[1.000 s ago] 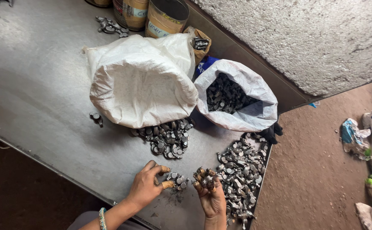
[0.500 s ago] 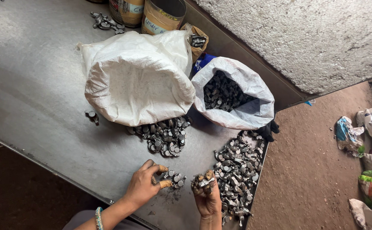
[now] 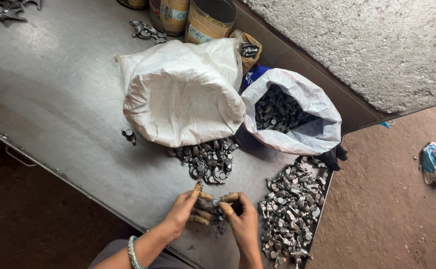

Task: The person sorts small metal parts on a metal table, picking them up by hand and placing them into two separate white sacks. The person repeatedly gathers parts from the table and transfers them into the sacks, maintaining two distinct piles.

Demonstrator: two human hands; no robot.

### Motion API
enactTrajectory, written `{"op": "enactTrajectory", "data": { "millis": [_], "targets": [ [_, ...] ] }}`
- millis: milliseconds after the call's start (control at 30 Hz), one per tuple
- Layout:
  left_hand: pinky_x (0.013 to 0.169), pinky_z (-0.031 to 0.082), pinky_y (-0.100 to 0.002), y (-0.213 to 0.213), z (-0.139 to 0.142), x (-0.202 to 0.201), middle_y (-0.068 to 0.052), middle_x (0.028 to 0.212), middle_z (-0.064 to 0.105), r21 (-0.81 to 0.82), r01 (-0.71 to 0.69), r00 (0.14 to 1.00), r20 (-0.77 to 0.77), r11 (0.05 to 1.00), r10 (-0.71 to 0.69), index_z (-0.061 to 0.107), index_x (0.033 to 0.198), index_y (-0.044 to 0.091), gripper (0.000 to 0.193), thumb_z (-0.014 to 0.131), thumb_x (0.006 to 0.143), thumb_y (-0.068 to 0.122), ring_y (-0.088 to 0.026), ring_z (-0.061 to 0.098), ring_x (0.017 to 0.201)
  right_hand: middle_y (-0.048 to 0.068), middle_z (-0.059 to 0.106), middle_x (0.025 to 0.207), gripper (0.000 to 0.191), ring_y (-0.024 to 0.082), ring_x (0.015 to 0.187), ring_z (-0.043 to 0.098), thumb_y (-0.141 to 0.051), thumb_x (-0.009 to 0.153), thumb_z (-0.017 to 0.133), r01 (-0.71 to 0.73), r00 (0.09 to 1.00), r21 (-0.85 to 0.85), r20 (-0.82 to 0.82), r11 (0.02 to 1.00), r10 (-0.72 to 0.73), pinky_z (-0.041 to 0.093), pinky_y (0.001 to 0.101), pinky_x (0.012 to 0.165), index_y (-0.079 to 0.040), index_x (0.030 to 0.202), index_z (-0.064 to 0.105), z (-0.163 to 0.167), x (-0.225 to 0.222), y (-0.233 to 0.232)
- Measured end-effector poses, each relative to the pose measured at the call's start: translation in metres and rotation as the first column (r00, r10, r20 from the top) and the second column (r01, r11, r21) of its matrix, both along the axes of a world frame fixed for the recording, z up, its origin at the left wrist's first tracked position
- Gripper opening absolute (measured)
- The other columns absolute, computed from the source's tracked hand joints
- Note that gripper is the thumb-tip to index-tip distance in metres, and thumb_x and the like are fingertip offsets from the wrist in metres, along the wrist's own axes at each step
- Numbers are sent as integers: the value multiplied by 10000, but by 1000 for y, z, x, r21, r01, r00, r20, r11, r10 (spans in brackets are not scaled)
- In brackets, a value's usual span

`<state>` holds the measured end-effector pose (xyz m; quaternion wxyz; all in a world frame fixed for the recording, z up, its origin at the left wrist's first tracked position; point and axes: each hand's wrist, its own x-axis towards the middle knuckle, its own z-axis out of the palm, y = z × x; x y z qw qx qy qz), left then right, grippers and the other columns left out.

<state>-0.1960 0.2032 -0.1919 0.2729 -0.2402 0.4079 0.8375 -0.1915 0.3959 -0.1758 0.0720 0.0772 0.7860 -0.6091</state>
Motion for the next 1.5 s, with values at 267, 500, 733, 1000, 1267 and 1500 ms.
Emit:
{"op": "enactTrajectory", "data": {
  "millis": [267, 500, 733, 1000, 1267, 1500],
  "targets": [
    [489, 541, -281, -30, -2, -3, -64, 781, 717, -146, -87, 989, -132, 985, 68, 714, 948, 12, 287, 672, 969, 295, -145, 678, 585, 32, 762, 986, 352, 281, 1002, 680, 85, 636, 763, -121, 798, 744, -321, 657, 510, 509, 416, 835, -91, 933, 696, 4, 10, -35],
    [541, 533, -242, -18, 68, 38, -20, 796, 736, -465, 7, 915, -355, 885, -194, 743, 1040, 72, 432, 936, 666, 168, -72, 625, 632, 144, 741, 1030, 172, 225, 903, 716, 126, 851, 691, 113, 987, -523, -41, 844, -158, 612, 371, 844, 40, 997, 661, 31, 31, 7],
    [695, 574, -204, 15, 151, 91, -11, 891, 760, -363, -35, 821, -541, 931, -180, 757, 1000, 23, 350, 927, 705, 105, -37, 673, 792, 128, 704, 1016, 197, 215, 879, 708, 89, 862, 681, 283, 959, -640, 167, 714, -230, 623, 366, 794, 32, 1045, 635, 122, 92, 32],
    [543, 538, -252, 25, 197, 112, -28, 815, 715, -190, 98, 931, -330, 977, -157, 754, 952, 14, 196, 850, 796, 82, -86, 644, 666, 95, 691, 994, 170, 192, 859, 691, 43, 879, 690, 313, 950, -648, 206, 694, -236, 618, 355, 729, 6, 1039, 646, 169, 123, 45],
    [546, 538, -249, 32, 199, 115, -38, 822, 720, -85, 116, 957, -258, 990, -134, 748, 937, -8, 181, 843, 802, 65, -104, 664, 681, 84, 689, 986, 178, 188, 853, 686, 43, 881, 699, 282, 959, -677, 191, 680, -207, 599, 337, 734, 9, 1051, 661, 163, 126, 55],
    [645, 562, -236, 36, 192, 113, 1, 846, 725, -171, 42, 880, -460, 984, -117, 737, 894, -4, 224, 884, 724, 0, -66, 660, 754, 149, 725, 1017, 233, 239, 940, 709, 140, 830, 706, 168, 981, -693, 50, 701, -186, 604, 394, 869, 41, 1032, 646, 166, 128, 62]
  ]
}}
